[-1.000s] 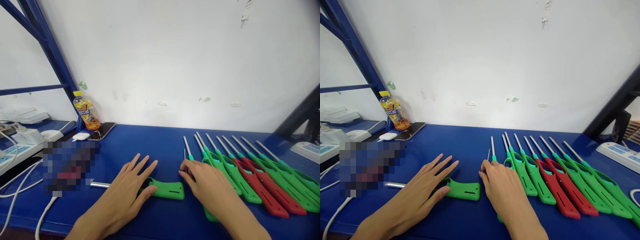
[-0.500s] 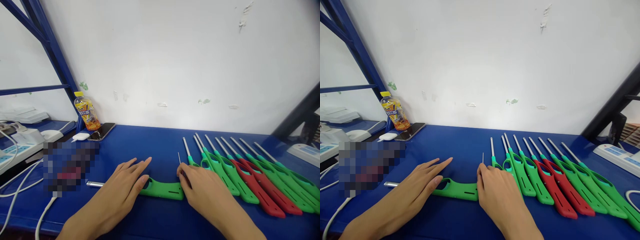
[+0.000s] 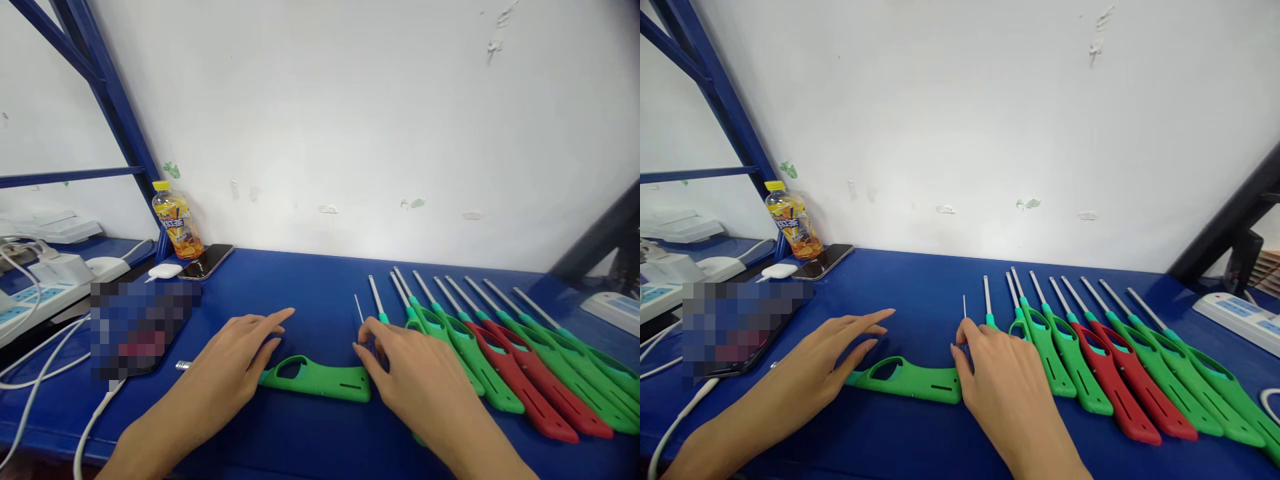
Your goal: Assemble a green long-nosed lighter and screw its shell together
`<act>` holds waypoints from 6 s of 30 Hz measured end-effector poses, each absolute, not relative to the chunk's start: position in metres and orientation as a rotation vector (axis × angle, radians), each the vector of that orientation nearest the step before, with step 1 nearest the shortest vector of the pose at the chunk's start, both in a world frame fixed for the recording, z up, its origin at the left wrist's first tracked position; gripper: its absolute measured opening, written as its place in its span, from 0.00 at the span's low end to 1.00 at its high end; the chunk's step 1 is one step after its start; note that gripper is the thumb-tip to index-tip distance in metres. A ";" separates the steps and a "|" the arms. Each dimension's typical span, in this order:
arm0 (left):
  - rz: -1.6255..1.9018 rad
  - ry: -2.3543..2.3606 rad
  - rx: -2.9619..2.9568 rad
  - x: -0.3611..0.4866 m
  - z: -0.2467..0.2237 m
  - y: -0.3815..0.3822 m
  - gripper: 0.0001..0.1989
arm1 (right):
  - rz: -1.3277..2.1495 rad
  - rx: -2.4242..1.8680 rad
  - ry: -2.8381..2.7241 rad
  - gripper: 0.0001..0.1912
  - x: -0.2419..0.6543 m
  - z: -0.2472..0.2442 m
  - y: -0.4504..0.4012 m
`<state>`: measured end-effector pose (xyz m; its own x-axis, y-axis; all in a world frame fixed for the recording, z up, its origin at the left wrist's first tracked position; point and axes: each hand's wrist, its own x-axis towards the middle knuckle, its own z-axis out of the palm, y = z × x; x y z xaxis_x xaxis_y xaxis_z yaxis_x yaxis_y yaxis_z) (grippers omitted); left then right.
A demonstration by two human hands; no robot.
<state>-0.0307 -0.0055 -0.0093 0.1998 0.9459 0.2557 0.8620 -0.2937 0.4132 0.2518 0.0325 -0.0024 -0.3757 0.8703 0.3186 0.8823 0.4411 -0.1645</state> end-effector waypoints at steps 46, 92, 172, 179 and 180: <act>0.409 1.704 2.545 -0.040 -0.016 0.005 0.35 | -0.045 -1.405 -2.234 0.06 0.257 0.007 0.026; 1.227 1.166 1.463 0.027 -0.010 -0.019 0.26 | 0.140 -0.885 -1.760 0.22 0.246 0.048 -0.011; 0.545 1.406 2.468 0.037 -0.023 -0.016 0.18 | 0.071 -0.931 -1.826 0.13 0.247 0.009 0.031; 0.569 1.404 2.447 0.037 -0.022 -0.019 0.17 | 0.316 -0.877 -1.835 0.11 0.245 0.016 0.026; 0.575 1.406 2.444 0.038 -0.022 -0.018 0.17 | 0.461 -0.862 -1.830 0.13 0.246 0.018 0.025</act>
<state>0.0376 -0.0184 -0.0223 0.4527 0.8675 0.2061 0.7633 -0.4965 0.4133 0.2460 0.0247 0.0176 -0.2267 0.7380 0.6356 0.3490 0.6708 -0.6543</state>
